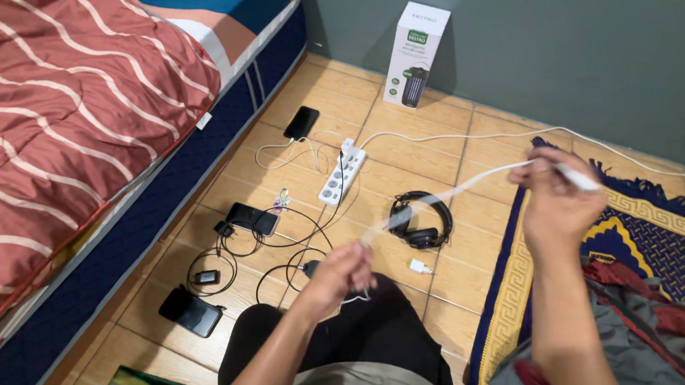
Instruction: The person picks up a small white lamp, plugs it into a wall socket, and places it on a desk. Then they sit on the floor and connect multiple charging cables to a power strip, attaching them to several phones and a pair of headphones.
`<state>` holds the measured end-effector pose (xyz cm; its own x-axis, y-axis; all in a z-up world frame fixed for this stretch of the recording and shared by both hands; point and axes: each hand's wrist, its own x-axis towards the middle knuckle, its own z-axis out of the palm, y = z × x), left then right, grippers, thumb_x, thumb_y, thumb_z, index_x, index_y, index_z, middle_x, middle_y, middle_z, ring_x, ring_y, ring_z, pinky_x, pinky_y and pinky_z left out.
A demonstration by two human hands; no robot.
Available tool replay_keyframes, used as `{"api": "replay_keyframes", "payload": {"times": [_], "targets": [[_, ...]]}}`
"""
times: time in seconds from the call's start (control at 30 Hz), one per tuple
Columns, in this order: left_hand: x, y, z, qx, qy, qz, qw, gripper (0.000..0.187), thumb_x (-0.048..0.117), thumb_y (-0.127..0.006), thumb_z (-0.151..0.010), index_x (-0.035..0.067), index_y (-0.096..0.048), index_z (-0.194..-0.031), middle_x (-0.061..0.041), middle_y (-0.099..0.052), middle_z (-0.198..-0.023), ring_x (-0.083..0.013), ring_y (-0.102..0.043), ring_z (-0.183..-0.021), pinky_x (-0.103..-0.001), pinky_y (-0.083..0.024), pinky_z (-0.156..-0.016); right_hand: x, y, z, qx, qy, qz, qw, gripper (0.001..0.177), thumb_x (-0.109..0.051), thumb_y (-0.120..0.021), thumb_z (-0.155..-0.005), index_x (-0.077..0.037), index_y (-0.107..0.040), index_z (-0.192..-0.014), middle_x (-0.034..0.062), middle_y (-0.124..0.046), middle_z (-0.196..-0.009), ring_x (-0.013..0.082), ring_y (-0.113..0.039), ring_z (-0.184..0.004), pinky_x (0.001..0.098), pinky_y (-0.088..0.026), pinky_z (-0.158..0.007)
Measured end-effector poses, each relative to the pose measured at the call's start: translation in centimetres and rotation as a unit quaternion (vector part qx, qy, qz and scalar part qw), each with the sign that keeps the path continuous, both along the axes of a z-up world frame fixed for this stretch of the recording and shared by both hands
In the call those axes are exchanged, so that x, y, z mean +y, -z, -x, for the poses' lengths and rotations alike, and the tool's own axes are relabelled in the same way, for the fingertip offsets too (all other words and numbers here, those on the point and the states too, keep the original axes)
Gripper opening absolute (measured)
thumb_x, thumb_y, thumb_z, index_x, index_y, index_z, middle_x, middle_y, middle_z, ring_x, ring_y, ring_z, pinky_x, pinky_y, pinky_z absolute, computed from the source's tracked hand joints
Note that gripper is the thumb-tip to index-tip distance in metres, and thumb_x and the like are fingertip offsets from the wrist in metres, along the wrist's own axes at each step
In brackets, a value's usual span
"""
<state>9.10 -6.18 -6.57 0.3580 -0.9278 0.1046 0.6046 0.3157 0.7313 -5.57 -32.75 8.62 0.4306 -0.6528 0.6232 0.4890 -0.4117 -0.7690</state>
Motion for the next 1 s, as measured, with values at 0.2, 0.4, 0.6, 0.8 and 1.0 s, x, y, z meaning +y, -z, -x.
{"api": "replay_keyframes", "payload": {"times": [0.2, 0.4, 0.6, 0.8, 1.0], "targets": [[-2.4, -5.5, 1.2, 0.007, -0.208, -0.062, 0.976, 0.038, 0.030, -0.049, -0.103, 0.000, -0.059, -0.123, -0.006, -0.072, -0.110, -0.0169, -0.071, -0.107, -0.031, -0.054, -0.100, 9.4, 1.4, 1.7, 0.237, 0.113, 0.254, 0.931, 0.017, -0.009, -0.083, -0.084, -0.002, -0.078, -0.098, 0.0093, -0.075, -0.077, 0.0141, -0.071, -0.061, 0.0285, -0.055, -0.054], [-2.5, -7.7, 4.1, -0.090, -0.173, -0.114, 0.974, 0.043, 0.023, -0.055, -0.111, -0.010, -0.064, -0.137, -0.010, -0.071, -0.117, -0.0149, -0.060, -0.097, -0.030, -0.048, -0.084, 12.9, 2.2, -0.5, 0.288, 0.024, 0.314, 0.905, 0.008, -0.006, -0.081, -0.083, -0.007, -0.077, -0.089, 0.0080, -0.074, -0.079, 0.0200, -0.073, -0.070, 0.0321, -0.056, -0.062], [-2.6, -9.9, 3.0, -0.054, -0.282, -0.169, 0.943, 0.032, 0.028, -0.052, -0.105, -0.002, -0.062, -0.108, -0.006, -0.071, -0.087, -0.0144, -0.071, -0.084, -0.032, -0.057, -0.083, 12.9, 4.2, 0.7, 0.137, 0.051, 0.201, 0.969, 0.014, -0.010, -0.072, -0.095, -0.002, -0.068, -0.106, 0.0097, -0.070, -0.099, 0.0194, -0.070, -0.085, 0.0288, -0.058, -0.076], [-2.6, -16.4, 1.8, -0.018, -0.266, -0.030, 0.963, 0.028, 0.032, -0.051, -0.108, 0.005, -0.058, -0.102, 0.003, -0.043, -0.066, -0.0099, -0.044, -0.062, -0.032, -0.052, -0.071, 17.1, 7.3, -0.8, 0.226, -0.187, -0.057, 0.954, 0.048, -0.016, -0.059, -0.097, -0.002, -0.046, -0.141, 0.0137, -0.054, -0.135, 0.0242, -0.055, -0.113, 0.0391, -0.044, -0.098], [-0.5, -20.2, 0.6, -0.009, -0.203, -0.021, 0.979, 0.027, 0.034, -0.051, -0.108, 0.008, -0.058, -0.100, 0.006, -0.040, -0.066, -0.0049, -0.028, -0.053, -0.023, -0.023, -0.048, 16.8, 9.6, -2.7, 0.131, -0.315, 0.032, 0.939, 0.053, -0.009, -0.063, -0.102, 0.003, -0.036, -0.145, 0.0133, -0.045, -0.145, 0.0236, -0.041, -0.138, 0.0381, -0.031, -0.113]]}}
